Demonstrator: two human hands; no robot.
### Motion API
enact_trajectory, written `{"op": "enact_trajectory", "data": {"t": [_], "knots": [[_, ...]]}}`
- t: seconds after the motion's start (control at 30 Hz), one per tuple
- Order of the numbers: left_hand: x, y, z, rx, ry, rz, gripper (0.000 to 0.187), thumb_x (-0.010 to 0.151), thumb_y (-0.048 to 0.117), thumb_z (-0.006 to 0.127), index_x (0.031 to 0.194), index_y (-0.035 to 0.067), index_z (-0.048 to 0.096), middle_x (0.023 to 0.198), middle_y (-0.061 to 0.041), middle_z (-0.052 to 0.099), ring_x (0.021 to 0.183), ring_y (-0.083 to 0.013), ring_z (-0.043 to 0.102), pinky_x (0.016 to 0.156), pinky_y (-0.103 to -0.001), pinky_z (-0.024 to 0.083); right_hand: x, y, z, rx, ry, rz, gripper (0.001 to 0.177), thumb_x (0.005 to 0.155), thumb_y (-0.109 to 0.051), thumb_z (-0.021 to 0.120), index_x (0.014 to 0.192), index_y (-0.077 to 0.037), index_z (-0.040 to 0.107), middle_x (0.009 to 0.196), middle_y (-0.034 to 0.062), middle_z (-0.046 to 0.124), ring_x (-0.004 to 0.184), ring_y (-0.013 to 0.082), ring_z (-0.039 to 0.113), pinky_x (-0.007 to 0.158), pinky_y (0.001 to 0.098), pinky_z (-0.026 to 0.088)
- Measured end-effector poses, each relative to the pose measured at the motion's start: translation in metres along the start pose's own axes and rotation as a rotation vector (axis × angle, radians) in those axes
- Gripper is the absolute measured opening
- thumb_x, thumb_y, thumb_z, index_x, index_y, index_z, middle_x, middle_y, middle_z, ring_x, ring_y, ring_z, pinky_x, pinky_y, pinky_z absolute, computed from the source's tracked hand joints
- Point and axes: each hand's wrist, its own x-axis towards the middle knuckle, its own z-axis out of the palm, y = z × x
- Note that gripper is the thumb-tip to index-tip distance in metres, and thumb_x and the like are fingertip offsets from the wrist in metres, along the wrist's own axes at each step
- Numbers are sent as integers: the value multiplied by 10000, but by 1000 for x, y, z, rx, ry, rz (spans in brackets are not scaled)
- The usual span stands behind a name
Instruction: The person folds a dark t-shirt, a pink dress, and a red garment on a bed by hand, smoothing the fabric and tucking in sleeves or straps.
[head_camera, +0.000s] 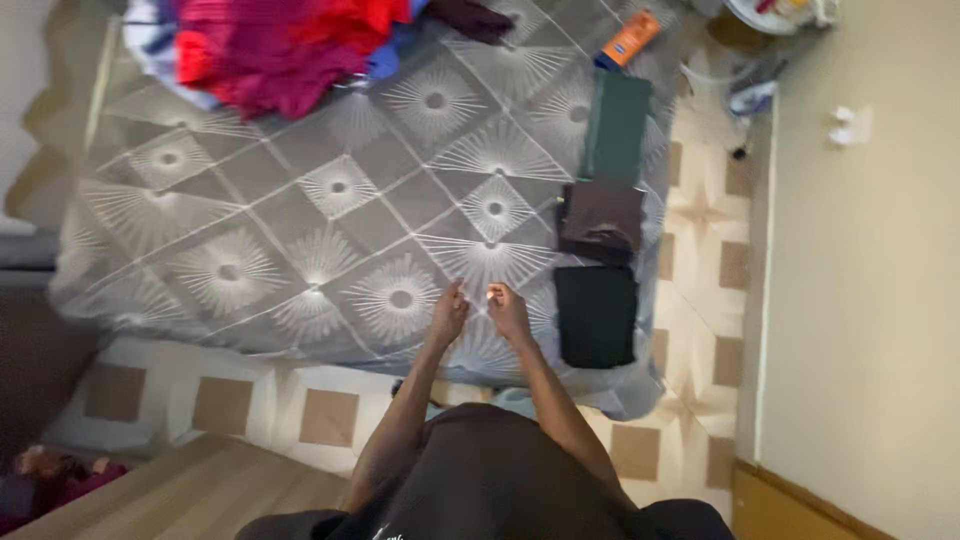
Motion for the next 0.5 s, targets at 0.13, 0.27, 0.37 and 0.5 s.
{"op": "enact_trajectory", "data": {"t": [0.13,0.27,0.37,0.5], "knots": [[-20,-34,-79,-89,226,346,444,961,101,637,1394,20,577,1322,-206,667,1136,-309,667,982,-374,519,-17,-47,61,53,-64,-110,292,915,-193,694,1163,-38,708,1006,121,780,906,215,761,789,343,586],[-53,-74,-161,-242,170,203,410,981,148,599,1375,36,609,1214,-163,716,1054,-255,702,894,-347,556,-46,-91,137,229,-183,43,285,965,-216,637,1169,-27,698,947,101,776,800,164,742,687,323,609],[-79,-102,-214,-256,184,105,378,1009,187,610,1354,31,619,1135,-152,748,995,-235,721,871,-344,567,-57,-119,185,244,-312,38,298,987,-230,601,1202,-41,685,948,70,779,781,129,742,662,277,580],[-99,-123,-262,-176,198,-118,357,1026,224,563,1337,57,616,1164,-67,702,955,-189,703,811,-343,586,-62,-147,223,352,-425,-16,282,992,-229,628,1157,-4,670,926,104,777,727,159,738,641,284,600]]}}
